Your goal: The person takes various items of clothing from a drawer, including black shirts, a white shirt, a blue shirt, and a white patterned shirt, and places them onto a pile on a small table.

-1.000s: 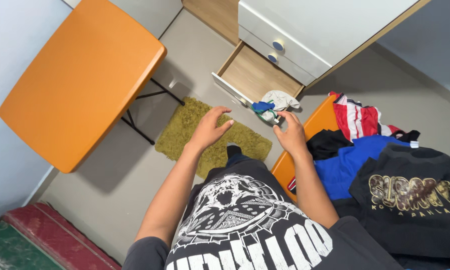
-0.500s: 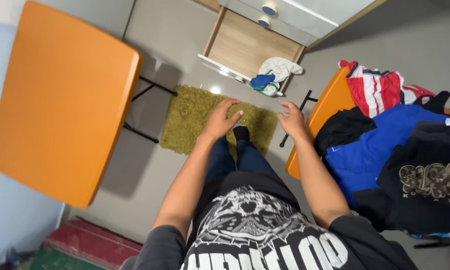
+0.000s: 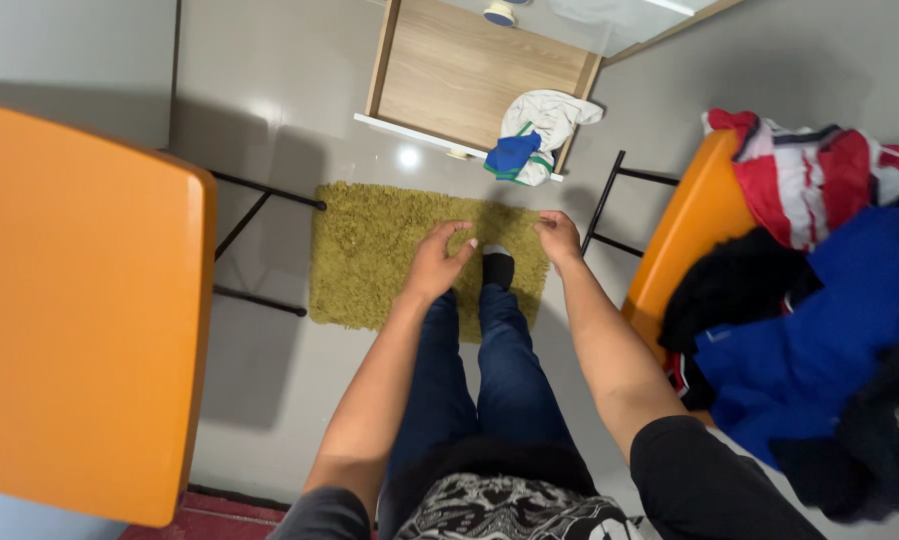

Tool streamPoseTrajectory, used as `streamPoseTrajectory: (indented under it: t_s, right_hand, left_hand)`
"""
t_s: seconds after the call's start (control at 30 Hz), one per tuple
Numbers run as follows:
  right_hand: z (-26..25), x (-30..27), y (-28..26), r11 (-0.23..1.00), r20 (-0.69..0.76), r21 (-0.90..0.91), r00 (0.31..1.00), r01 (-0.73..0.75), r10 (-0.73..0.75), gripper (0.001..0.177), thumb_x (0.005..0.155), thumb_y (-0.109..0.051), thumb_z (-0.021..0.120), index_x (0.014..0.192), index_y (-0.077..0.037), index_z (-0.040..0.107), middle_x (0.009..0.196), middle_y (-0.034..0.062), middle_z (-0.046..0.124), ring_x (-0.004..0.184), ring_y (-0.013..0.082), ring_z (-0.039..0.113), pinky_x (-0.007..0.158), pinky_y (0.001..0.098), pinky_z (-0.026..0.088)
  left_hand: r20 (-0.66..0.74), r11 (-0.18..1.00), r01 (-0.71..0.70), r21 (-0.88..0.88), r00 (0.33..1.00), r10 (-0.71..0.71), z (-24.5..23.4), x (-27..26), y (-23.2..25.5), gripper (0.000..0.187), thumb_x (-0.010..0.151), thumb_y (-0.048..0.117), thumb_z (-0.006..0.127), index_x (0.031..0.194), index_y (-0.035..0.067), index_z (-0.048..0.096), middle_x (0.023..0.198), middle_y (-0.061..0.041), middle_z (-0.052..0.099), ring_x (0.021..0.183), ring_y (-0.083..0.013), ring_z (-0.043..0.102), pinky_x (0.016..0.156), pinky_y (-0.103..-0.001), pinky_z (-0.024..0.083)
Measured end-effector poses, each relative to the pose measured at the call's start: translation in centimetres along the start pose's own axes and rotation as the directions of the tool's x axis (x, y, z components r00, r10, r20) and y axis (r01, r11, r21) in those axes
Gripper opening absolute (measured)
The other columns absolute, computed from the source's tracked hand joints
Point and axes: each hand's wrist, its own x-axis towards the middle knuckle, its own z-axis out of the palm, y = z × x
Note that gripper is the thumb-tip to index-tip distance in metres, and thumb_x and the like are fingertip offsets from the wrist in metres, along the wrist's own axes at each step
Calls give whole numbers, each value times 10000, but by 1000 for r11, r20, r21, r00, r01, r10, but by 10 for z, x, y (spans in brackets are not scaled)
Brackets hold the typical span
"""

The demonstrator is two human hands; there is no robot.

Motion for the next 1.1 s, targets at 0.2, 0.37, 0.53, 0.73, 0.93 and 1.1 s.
streamPoseTrajectory:
  t_s: [0.2,0.37,0.53,0.73,0.93,1.1]
  right_hand:
    - [27,62,26,995,-15,-60,997,-78,77,417,855,-197,723,1254,-85,675,1154,86,725,1062,215,684,928,335,525]
    - [40,107,43,994,-21,-75,997,-75,74,425,854,-191,700,1266,-94,664,1137,70,736,1039,207,695,918,326,527]
    - [53,160,59,990,-31,-139,999,-25,21,436,850,-228,730,1261,-96,670,1119,74,737,1035,219,704,930,333,530]
    - [69,223,79,973,-74,-228,997,15,-33,437,851,-272,743,1250,-106,675,1174,102,717,1088,268,682,963,362,518]
    - [81,263,87,938,-189,-346,980,-14,-56,478,850,-279,746,1287,-104,663,1296,170,663,1177,338,635,1017,415,496]
    - [88,255,59,877,-217,-470,976,-103,-1,583,832,-342,765,1359,-156,597,1405,137,569,1285,401,491,1038,507,424]
  left_hand:
    - [47,975,210,-80,977,-207,7,37,-42,343,891,191,715,1213,79,680,1256,-122,696,1115,-285,694,841,-365,559]
    - [29,999,-25,25,999,24,17,77,-83,323,939,163,749,1239,60,692,1264,-163,688,1186,-333,652,1004,-408,516]
    - [97,990,141,14,985,-142,32,114,-106,335,915,191,712,1228,76,681,1274,-150,678,1124,-309,669,883,-368,553]
    - [115,987,163,-6,980,-161,53,149,-148,349,914,198,702,1242,79,673,1297,-147,662,1112,-298,673,848,-363,562]
    - [141,981,192,36,971,-195,71,175,-178,384,912,232,715,1267,91,670,1340,-149,650,1070,-321,675,897,-375,549]
    - [168,981,183,60,967,-190,80,190,-200,395,917,259,708,1271,91,664,1340,-151,654,1080,-297,690,904,-368,548]
